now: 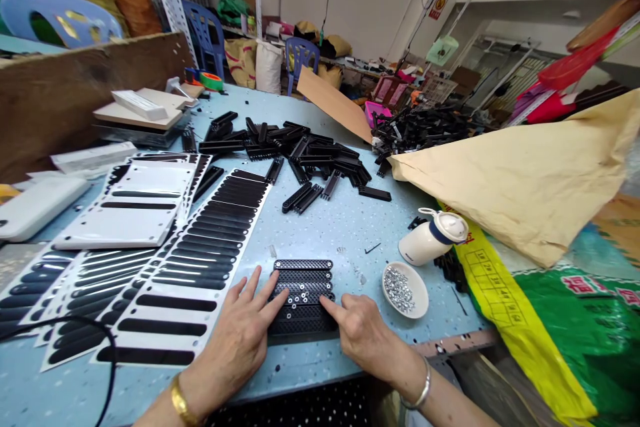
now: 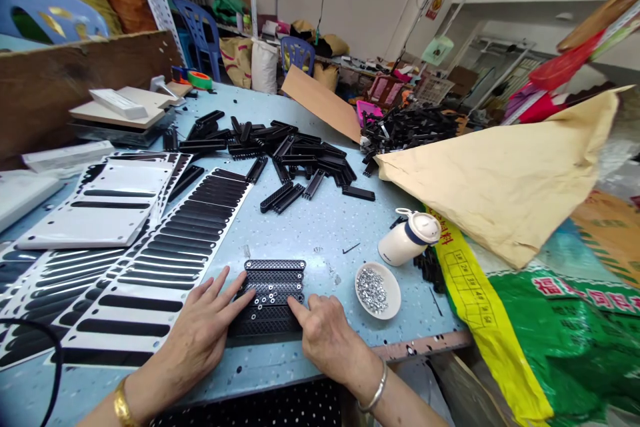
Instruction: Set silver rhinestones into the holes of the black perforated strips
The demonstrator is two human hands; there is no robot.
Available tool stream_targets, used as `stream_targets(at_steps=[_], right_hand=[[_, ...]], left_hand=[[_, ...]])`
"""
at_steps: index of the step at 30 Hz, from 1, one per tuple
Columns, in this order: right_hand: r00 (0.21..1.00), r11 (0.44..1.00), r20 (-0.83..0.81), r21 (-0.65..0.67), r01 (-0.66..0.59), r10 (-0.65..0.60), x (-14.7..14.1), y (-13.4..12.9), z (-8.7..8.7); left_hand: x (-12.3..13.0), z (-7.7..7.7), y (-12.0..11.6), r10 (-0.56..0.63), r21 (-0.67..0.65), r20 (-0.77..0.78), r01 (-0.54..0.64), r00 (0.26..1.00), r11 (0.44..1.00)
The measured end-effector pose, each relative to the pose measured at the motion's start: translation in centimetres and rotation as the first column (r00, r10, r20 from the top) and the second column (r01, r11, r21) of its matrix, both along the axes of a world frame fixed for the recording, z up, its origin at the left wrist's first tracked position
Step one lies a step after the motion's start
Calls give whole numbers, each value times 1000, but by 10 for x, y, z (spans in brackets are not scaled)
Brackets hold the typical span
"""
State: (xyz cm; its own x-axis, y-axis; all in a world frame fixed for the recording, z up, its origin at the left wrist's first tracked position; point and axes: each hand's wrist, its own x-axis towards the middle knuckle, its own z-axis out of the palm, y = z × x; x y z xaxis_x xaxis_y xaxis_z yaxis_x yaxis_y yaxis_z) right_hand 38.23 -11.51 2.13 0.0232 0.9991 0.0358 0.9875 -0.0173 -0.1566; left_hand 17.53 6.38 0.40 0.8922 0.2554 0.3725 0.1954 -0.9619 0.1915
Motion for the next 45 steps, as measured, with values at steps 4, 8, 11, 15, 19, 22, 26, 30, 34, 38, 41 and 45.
stream_targets(at_steps=[4,8,11,15,19,22,26,30,34,38,41,45], right_hand=[[999,999,43,-38,24,-22,3,-8,3],[998,999,56,-14,43,-42,4,-11,5],[996,998,53,15,66,-67,3,-11,4],[998,998,19,22,60,-60,1,-13,-2],[997,997,-51,46,56,-54,2,-20,-19],[997,997,-62,44,57,-54,4,-24,-29],[998,999,45,10,33,-34,3,-23,-26],[996,999,85,-45,15,-11,1,-20,-13],[993,997,119,-83,1,9,-1,-21,-9],[989,996,147,-88,-17,29,-6,-21,-12],[999,996,28,-93,-16,18,-8,-20,-10],[962,985,-236,-132,112,-141,-7,-17,-2]], left_hand=[[0,-7,3,-29,-8,-20,28,999,1000],[-6,-12,5,-23,19,-21,23,1000,1000],[-7,-9,5,-12,36,-19,13,1000,999],[-11,-5,7,6,47,-1,-6,1000,999],[-19,-11,10,15,17,-11,-14,1000,1000],[-24,-17,10,26,-12,-37,-26,999,1000],[-25,-23,10,38,-39,-26,-39,999,998],[-26,-25,10,25,-49,-8,-25,1000,998],[-27,-27,10,25,-61,13,-25,1000,998],[-26,-25,9,5,-37,21,-5,1000,999],[-25,-20,9,-14,-12,-8,14,1000,1000],[-25,-18,10,-15,-11,-21,15,1000,1000]])
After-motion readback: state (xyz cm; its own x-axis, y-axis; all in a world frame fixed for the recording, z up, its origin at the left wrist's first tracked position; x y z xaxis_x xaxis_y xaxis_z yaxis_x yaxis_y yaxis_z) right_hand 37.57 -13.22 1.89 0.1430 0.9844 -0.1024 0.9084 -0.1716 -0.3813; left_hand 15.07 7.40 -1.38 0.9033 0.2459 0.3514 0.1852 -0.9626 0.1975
